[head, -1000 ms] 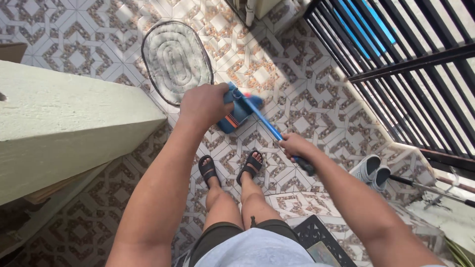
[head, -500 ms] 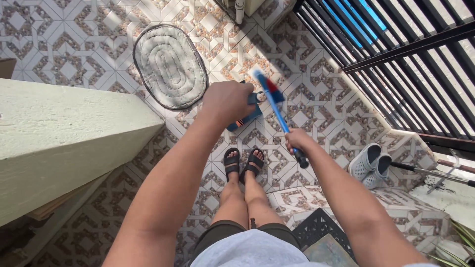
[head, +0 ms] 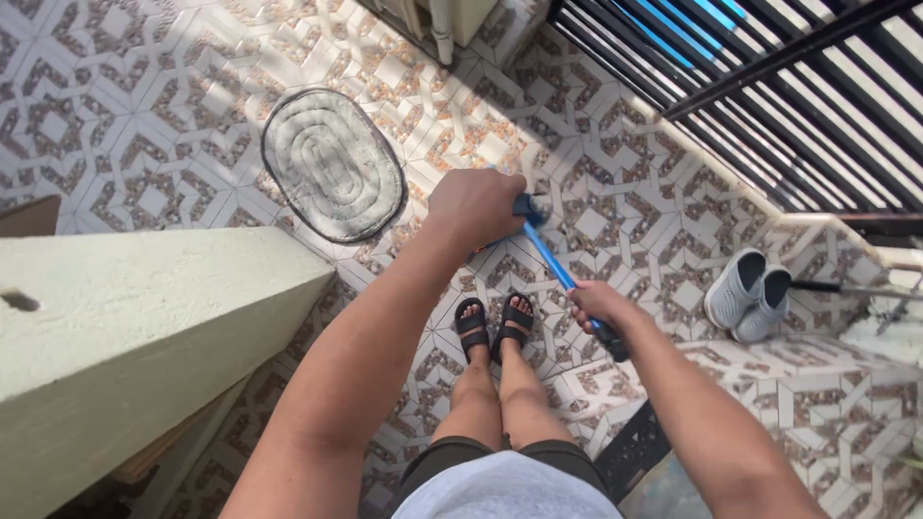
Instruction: The recorder sweeps the tiled floor using a broom and dustpan.
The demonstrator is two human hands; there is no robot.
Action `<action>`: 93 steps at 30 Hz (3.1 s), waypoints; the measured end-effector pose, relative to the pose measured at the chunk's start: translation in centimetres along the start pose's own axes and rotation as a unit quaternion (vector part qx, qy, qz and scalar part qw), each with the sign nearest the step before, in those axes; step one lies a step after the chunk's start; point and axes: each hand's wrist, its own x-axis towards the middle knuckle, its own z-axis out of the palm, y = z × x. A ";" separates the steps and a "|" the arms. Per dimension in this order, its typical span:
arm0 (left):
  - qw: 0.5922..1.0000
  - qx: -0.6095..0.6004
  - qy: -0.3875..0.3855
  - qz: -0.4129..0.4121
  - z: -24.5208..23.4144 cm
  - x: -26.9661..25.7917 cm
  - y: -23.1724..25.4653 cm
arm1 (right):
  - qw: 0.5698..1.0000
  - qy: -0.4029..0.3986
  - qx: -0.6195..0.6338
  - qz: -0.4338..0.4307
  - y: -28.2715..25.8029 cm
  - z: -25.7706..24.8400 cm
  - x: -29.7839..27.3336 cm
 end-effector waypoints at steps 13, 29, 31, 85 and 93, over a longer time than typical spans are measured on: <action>0.979 0.083 -0.057 0.178 0.0 10.9 9.6 | 0.944 0.012 0.329 -0.024 12.5 -12.7 7.5; 0.919 0.128 -0.129 0.350 1.1 24.4 26.5 | 0.920 0.107 0.372 0.060 11.9 -15.5 -3.8; 0.919 0.128 -0.151 0.340 0.7 25.4 27.1 | 0.923 0.037 0.383 0.019 12.1 -14.8 -8.5; 0.959 -0.001 0.139 -0.247 -11.5 14.0 -13.2 | 0.867 -0.134 0.478 0.045 -29.0 -16.8 27.8; 0.948 0.013 0.050 -0.314 -12.0 13.2 -15.0 | 0.872 -0.073 0.478 0.073 -24.7 -16.8 27.3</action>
